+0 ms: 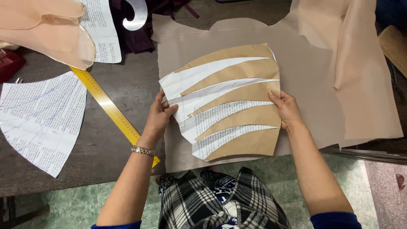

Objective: The person smooths a large piece of light-colored fabric on a work table, then places a set of paper pattern pieces on top of the fabric. They adjust the position of the patterns and use a yellow ruler to measure and align the layout.

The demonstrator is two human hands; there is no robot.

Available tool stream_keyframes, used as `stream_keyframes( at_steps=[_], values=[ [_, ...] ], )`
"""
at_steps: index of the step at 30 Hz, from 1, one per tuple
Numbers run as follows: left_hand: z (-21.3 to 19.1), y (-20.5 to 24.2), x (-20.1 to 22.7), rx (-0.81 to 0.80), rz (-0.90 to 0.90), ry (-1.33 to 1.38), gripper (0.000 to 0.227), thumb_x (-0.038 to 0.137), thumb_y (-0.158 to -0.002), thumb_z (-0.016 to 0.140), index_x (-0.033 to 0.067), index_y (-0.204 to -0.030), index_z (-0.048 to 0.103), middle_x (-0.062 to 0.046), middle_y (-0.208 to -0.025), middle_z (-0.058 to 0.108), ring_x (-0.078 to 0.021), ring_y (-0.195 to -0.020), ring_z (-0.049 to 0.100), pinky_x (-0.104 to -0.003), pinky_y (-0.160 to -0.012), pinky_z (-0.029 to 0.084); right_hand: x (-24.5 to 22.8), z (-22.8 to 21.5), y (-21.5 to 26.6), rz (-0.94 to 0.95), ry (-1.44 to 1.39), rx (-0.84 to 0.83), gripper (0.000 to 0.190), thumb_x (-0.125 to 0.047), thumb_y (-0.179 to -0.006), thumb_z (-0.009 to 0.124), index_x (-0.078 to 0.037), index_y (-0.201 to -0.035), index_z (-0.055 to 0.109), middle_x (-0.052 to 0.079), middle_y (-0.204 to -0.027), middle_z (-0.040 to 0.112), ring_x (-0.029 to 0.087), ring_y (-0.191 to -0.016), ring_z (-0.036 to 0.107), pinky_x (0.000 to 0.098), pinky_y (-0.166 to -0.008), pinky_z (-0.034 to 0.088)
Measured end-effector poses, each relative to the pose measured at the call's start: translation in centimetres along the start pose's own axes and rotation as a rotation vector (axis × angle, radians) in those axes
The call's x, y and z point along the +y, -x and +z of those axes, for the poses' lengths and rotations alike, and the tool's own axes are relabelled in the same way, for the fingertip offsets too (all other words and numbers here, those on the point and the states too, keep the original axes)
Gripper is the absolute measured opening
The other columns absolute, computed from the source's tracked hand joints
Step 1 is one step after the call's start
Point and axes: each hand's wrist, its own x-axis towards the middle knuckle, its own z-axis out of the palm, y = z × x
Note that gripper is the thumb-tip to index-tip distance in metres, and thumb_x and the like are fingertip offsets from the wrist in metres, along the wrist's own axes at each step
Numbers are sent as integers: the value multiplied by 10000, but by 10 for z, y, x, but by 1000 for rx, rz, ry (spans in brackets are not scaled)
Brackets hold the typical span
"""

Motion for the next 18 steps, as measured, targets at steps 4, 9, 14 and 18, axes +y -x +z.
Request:
stream_keyframes(
  at_steps=[4,9,14,18],
  values=[
    [-15,-20,-7,-19,-8,-35,656,-42,-878,575,125,-1461,326,-113,-1036,675,-234,-808,694,-372,-597,629,-2,6,12,-2,9,14,200,-197,-877,728,-63,-998,641,105,-753,687,219,-607,706,325,-529,595],
    [-23,-42,2,-82,-50,-96,669,-31,-864,585,146,-1452,319,-108,-1019,687,-274,-736,718,-358,-479,617,-7,18,36,13,-4,47,191,-199,-888,706,-65,-1001,630,92,-737,681,206,-595,701,317,-520,590],
    [-15,-46,19,-107,-70,-185,663,-30,-851,590,122,-1447,345,-102,-1026,692,-248,-755,712,-340,-507,622,12,10,36,-5,-21,79,192,-184,-897,700,-59,-1026,631,117,-771,684,238,-631,708,338,-540,599],
    [-19,-61,4,-110,-60,-178,679,-43,-845,594,106,-1458,342,-110,-1036,692,-246,-809,709,-364,-584,632,9,13,40,-6,-27,109,206,-194,-895,704,-61,-1035,635,106,-769,680,233,-631,707,335,-549,596]
  ],
)
